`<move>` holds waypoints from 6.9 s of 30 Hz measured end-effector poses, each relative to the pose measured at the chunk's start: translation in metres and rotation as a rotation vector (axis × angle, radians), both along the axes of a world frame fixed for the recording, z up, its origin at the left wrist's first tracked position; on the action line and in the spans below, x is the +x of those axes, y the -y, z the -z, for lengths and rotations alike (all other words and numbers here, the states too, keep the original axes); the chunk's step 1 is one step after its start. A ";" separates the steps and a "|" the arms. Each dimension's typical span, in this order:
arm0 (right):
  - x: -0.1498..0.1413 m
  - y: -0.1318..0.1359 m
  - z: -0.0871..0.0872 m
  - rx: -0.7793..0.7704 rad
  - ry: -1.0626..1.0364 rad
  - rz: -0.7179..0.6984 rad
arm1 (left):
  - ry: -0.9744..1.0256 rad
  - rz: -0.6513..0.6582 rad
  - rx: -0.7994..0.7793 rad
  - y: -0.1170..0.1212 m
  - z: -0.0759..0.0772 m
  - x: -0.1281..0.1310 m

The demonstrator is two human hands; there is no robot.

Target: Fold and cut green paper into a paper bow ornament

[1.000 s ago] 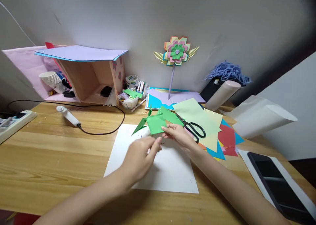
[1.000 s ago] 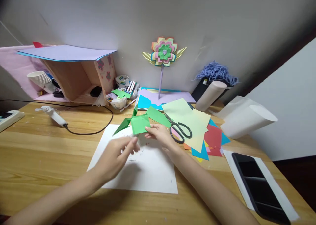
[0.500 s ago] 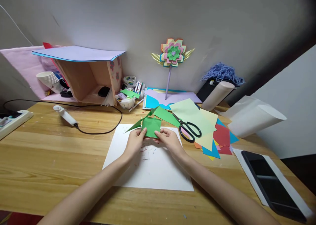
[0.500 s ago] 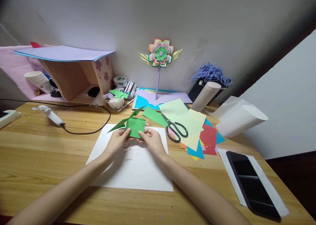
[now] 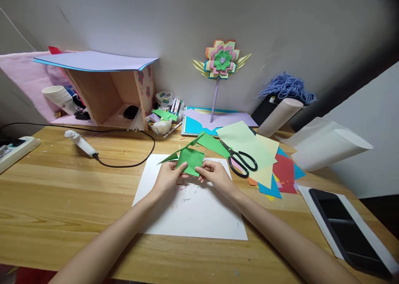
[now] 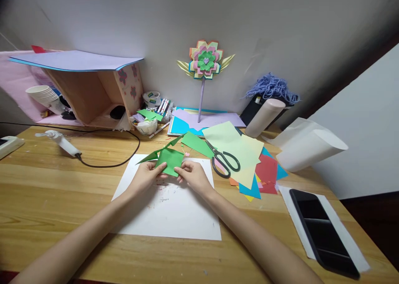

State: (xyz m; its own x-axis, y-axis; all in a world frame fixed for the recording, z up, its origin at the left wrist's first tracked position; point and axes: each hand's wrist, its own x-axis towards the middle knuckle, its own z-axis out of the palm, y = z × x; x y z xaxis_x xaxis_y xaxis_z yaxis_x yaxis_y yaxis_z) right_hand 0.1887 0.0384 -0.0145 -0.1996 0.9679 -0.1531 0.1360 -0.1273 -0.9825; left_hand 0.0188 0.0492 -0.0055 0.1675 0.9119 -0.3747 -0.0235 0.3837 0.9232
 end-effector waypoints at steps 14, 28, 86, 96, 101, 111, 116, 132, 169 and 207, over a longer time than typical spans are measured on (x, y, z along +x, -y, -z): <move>0.122 0.004 -0.003 0.168 1.140 0.298 | 0.060 0.071 0.215 -0.048 -0.045 0.036; 0.091 0.014 -0.018 -0.003 0.005 0.311 | 0.090 0.044 0.261 -0.060 -0.070 0.044; 0.052 0.049 -0.010 -0.089 -0.103 -0.179 | 0.035 0.050 0.217 -0.047 -0.060 0.059; 0.050 0.049 -0.012 -0.122 -0.055 -0.152 | 0.023 0.050 0.196 -0.049 -0.057 0.057; 0.053 0.048 0.000 -0.069 0.021 -0.151 | 0.030 0.045 0.179 -0.051 -0.056 0.057; 0.052 0.047 0.000 -0.071 0.058 -0.070 | 0.011 0.078 0.148 -0.053 -0.055 0.054; 0.052 0.050 -0.005 -0.045 0.048 -0.129 | -0.030 0.082 0.138 -0.053 -0.058 0.053; 0.046 0.048 0.000 -0.040 0.062 -0.026 | 0.001 0.160 0.167 -0.053 -0.051 0.054; 0.041 0.052 -0.001 -0.030 -0.025 -0.026 | -0.066 0.290 0.110 -0.042 -0.059 0.063; 0.039 0.050 0.002 -0.009 0.011 0.046 | 0.008 0.080 0.291 -0.044 -0.042 0.065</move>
